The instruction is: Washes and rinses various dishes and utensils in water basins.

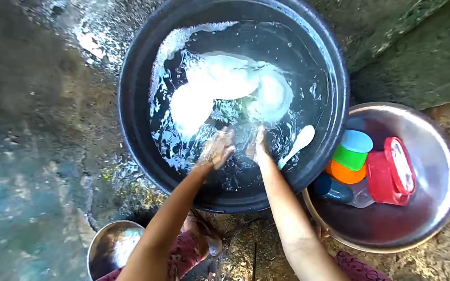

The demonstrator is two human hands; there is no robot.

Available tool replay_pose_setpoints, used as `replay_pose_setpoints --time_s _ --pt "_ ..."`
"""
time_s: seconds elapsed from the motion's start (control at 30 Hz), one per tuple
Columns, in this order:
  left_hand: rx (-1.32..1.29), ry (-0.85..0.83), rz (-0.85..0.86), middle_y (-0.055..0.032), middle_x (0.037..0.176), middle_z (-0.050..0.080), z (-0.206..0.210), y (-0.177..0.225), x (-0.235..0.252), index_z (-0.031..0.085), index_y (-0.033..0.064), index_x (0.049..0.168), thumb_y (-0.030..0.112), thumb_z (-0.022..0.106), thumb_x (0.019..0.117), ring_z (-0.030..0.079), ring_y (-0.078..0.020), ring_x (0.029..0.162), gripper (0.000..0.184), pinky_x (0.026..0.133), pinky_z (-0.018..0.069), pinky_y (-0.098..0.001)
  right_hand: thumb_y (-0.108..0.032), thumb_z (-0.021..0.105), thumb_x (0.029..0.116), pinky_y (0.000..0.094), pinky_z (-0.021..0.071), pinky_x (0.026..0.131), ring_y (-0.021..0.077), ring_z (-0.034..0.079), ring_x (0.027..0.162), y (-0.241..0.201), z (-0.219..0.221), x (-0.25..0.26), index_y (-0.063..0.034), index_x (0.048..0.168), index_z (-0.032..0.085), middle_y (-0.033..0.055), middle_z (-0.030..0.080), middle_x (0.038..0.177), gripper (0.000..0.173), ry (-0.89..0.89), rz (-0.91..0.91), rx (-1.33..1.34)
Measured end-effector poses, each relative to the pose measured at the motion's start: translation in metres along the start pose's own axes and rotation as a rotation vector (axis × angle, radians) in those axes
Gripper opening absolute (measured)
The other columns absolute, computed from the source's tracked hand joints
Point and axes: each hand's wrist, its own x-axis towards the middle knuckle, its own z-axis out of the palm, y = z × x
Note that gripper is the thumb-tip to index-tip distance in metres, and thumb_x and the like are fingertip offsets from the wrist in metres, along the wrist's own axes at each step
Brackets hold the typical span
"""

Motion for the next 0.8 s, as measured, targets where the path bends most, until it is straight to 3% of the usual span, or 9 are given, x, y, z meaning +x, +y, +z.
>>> replay_pose_setpoints --time_s 0.07,0.13,0.3,0.37,0.43,0.5,0.63,0.73,0.8 --pt "-0.012 -0.012 -0.206 -0.0299 0.164 0.027 -0.018 0.005 0.027 0.035 -0.0011 0.158 0.038 0.04 0.1105 0.021 -0.0476 0.155 0.062 0.124 0.0156 -0.0646 -0.068 0.019 0.1046 0.0516 0.0507 0.088 0.0318 0.059 0.105 0.018 0.007 0.017 -0.0002 0.142 0.05 0.0246 0.06 0.124 0.084 0.013 -0.11 0.05" --pt "-0.085 0.038 -0.298 -0.0276 0.166 0.025 -0.013 0.034 0.047 0.032 -0.0024 0.159 0.038 0.039 0.1104 0.02 -0.0439 0.156 0.063 0.126 0.016 -0.0601 -0.061 0.018 0.1076 0.0526 0.0458 0.103 0.0327 0.054 0.126 0.022 0.008 0.015 -0.0028 0.153 0.041 0.0241 0.052 0.144 0.077 -0.003 -0.167 0.072" --pt "-0.143 0.097 0.134 -0.021 0.17 0.02 0.032 0.053 0.021 0.042 0.0129 0.158 0.036 0.045 0.107 0.015 -0.0412 0.158 0.056 0.127 0.0143 -0.0594 -0.023 0.028 0.1145 0.0423 0.0392 0.113 0.0287 0.052 0.132 -0.006 0.003 -0.026 0.0076 0.148 0.043 0.0256 0.05 0.147 0.048 0.111 -0.168 0.113" --pt "-0.343 0.037 -0.008 -0.0199 0.169 0.023 0.024 0.033 0.006 0.04 0.0082 0.158 0.032 0.039 0.1103 0.016 -0.037 0.159 0.054 0.128 0.0119 -0.0581 -0.029 0.026 0.1146 0.0449 0.0488 0.102 0.0274 0.059 0.12 -0.004 0.002 -0.022 0.0001 0.149 0.042 0.0211 0.056 0.14 0.048 0.03 -0.221 0.198" --pt "-0.574 0.014 -0.321 -0.0245 0.164 0.033 0.01 0.027 0.001 0.036 -0.0007 0.157 0.036 0.029 0.1132 0.028 -0.0378 0.155 0.058 0.127 0.0182 -0.0576 -0.028 0.03 0.113 0.0432 0.0597 0.087 0.0287 0.066 0.115 0.03 -0.007 0.013 -0.0023 0.156 0.022 0.025 0.054 0.142 0.051 -0.314 -0.535 0.159" --pt "-0.734 0.065 -0.478 -0.0286 0.145 0.055 0.003 0.03 0.006 0.05 -0.0034 0.146 0.043 0.03 0.1128 0.05 -0.0409 0.138 0.061 0.117 0.0349 -0.0593 -0.015 0.044 0.1093 0.0466 0.0575 0.085 0.0285 0.067 0.107 0.02 0.003 -0.004 -0.0112 0.156 0.025 0.0215 0.058 0.138 0.051 -0.305 -0.415 0.118" --pt "-0.791 0.038 -0.326 -0.027 0.142 0.056 -0.02 0.025 0.001 0.052 -0.0027 0.143 0.036 0.033 0.1119 0.052 -0.0374 0.134 0.053 0.113 0.0389 -0.058 -0.02 0.034 0.1125 0.0323 0.0564 0.068 0.0153 0.068 0.075 -0.006 -0.013 -0.029 0.002 0.14 0.044 0.0151 0.071 0.104 0.037 -0.236 -0.474 -0.026" --pt "-0.966 0.101 -0.427 -0.0209 0.16 0.037 -0.037 0.038 0.0 0.025 0.0075 0.16 0.05 0.021 0.1106 0.043 -0.0329 0.144 0.066 0.114 0.0392 -0.0555 -0.037 0.022 0.1137 0.0246 0.0429 0.047 0.0069 0.044 0.046 -0.01 -0.022 -0.036 -0.0038 0.098 0.053 -0.0022 0.046 0.059 0.048 -0.129 -0.46 0.11" --pt "-1.07 0.093 -0.465 -0.0151 0.152 0.05 -0.052 0.054 0.003 0.028 0.013 0.161 0.06 0.007 0.1073 0.055 -0.0254 0.134 0.074 0.109 0.0467 -0.0493 -0.043 0.021 0.1128 0.021 0.0334 0.042 0.0039 0.033 0.041 -0.01 -0.016 -0.042 -0.014 0.079 0.045 -0.0077 0.034 0.052 0.05 -0.152 -0.36 0.289"
